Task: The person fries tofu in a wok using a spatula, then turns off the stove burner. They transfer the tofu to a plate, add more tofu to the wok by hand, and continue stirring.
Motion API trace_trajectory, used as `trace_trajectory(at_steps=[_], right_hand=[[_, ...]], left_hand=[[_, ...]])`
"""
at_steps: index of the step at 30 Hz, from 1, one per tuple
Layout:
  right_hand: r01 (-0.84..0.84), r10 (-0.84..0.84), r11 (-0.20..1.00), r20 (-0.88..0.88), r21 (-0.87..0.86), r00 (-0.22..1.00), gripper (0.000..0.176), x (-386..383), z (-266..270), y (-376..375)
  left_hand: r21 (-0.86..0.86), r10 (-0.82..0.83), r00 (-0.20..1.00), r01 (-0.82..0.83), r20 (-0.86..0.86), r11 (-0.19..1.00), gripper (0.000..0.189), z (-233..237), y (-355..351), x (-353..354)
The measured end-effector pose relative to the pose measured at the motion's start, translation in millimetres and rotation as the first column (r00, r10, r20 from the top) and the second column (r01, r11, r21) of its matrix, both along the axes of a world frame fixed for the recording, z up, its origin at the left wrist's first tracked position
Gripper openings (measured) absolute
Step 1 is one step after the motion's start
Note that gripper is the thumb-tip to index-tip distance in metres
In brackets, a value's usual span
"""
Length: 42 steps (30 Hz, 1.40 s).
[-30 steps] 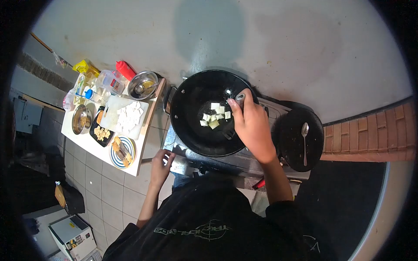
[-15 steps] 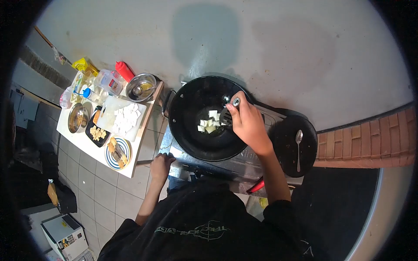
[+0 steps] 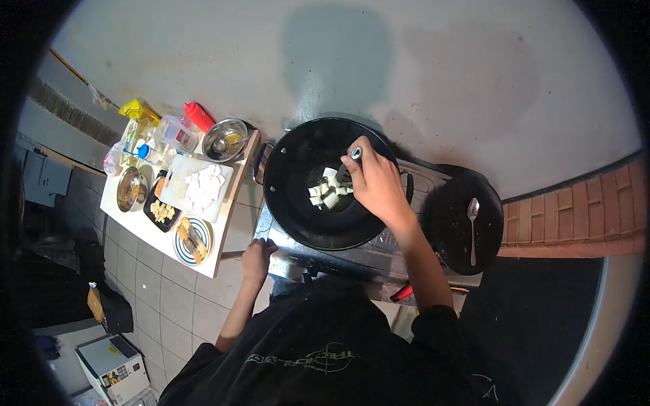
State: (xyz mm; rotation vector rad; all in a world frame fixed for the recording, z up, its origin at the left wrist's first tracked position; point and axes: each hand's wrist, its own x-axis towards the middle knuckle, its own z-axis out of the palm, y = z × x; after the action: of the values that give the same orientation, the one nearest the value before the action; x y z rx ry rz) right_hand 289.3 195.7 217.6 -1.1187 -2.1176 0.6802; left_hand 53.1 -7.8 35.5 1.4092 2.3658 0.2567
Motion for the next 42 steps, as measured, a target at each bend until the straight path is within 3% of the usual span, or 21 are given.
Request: trace_trajectory(at_steps=[9,20,29,42], right_hand=[[0.068,-0.068,0.998,-0.049,-0.004,0.997,0.02,-4.4,-7.1,9.5],[-0.03,0.027,1.0,-0.203,-0.009,0.979,0.02,-17.2,-3.1,6.0],[0.041,-0.039,0.998,-0.041,0.041,0.998,0.019,-12.4,3.4,-9.3],[0.031,-0.032,0.999,-0.029,-0.013,0.999,0.019,-19.8,1.0,-13.1]], left_hand=[[0.02,-0.009,1.0,0.009,-0.002,1.0,0.033,-1.7,-0.7,-0.9],[0.042,-0.031,0.999,0.03,0.034,0.999,0.034,-8.6,-2.3,-4.7],[0.059,-0.044,0.998,0.041,0.054,0.997,0.035,-4.8,-2.3,-5.7],[0.06,-0.049,0.997,0.046,0.055,0.997,0.036,-10.3,-3.1,-6.9]])
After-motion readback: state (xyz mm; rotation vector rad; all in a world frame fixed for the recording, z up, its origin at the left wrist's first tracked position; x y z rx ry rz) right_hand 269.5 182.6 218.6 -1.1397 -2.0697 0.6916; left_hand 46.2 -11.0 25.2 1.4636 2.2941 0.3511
